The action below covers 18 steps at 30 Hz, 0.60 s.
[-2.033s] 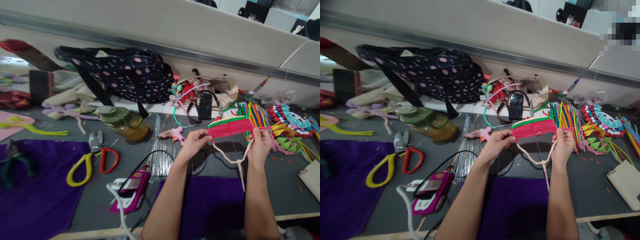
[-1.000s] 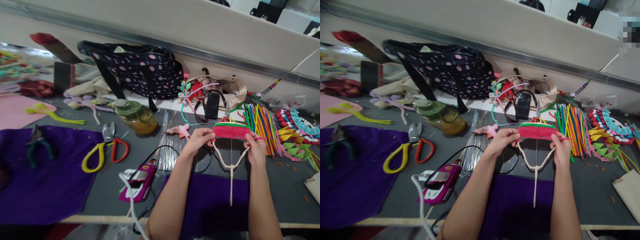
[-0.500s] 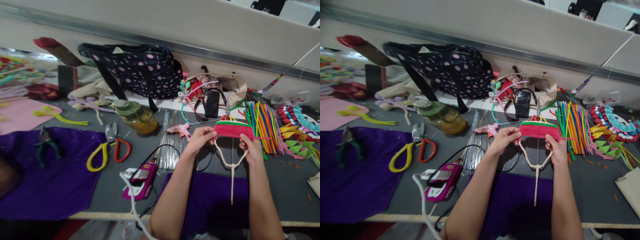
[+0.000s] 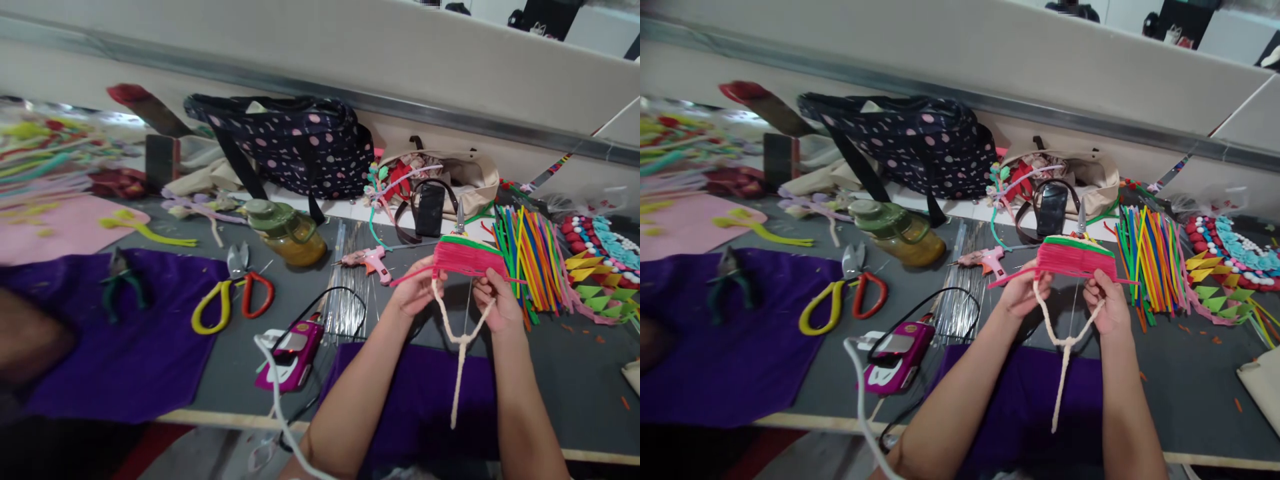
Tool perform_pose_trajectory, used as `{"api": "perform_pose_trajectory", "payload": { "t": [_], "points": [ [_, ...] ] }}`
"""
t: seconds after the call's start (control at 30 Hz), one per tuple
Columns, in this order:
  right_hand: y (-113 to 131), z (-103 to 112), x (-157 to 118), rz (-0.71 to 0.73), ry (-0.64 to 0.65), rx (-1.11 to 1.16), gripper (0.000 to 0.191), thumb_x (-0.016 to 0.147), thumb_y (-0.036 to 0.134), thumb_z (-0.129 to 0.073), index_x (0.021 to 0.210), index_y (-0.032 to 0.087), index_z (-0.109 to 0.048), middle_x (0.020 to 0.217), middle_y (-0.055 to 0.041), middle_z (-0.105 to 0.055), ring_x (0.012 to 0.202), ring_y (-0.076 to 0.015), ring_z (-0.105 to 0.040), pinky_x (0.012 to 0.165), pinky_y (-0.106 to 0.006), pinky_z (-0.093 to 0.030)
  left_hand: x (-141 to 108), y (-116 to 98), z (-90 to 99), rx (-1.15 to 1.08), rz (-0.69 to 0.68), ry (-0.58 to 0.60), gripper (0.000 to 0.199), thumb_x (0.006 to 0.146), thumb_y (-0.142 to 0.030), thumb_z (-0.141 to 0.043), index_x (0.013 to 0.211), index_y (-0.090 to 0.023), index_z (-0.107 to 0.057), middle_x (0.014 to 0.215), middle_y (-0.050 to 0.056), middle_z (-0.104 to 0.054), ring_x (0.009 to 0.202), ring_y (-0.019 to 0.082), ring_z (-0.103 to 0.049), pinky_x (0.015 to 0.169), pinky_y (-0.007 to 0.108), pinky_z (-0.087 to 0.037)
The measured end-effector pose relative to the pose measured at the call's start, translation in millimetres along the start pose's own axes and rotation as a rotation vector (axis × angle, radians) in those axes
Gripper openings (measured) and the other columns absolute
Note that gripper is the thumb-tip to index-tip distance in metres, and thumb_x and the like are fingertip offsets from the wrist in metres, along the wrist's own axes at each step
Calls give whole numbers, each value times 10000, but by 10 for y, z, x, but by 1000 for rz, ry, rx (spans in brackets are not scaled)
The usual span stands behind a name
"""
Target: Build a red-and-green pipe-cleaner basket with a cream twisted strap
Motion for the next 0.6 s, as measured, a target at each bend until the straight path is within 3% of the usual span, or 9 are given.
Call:
{"api": "perform_pose_trajectory", "payload": {
  "t": [0.1,0.27,0.6],
  "points": [
    [-44,-48,-26,23,-6,0,287,564,246,-842,581,151,-572,538,38,-534,464,-35,-412,347,-121,-320,20,160,-130,110,-12,23,297,537,-215,-845,740,-104,-659,660,28,-656,551,117,-595,552,261,-530],
    [-74,-96,-67,97,-52,-57,263,575,255,-836,599,128,-607,546,12,-572,441,-30,-421,320,-116,-275,20,229,-266,166,-176,4,301,549,-260,-852,757,-110,-695,670,39,-680,595,141,-615,577,279,-529],
    [-92,-183,-165,200,-50,-148,269,598,285,-818,667,149,-597,549,29,-553,402,-13,-331,325,-128,-207,-52,178,-318,145,-95,-111,310,549,-344,-846,641,-105,-671,537,20,-637,450,109,-572,527,272,-527]
  ]
}}
Point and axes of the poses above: each hand's wrist, its own x-axis towards the middle knuckle, its own z-axis out of the back of the hand, y = z × x, the point moved 1 cm from there along x, towards the middle knuckle
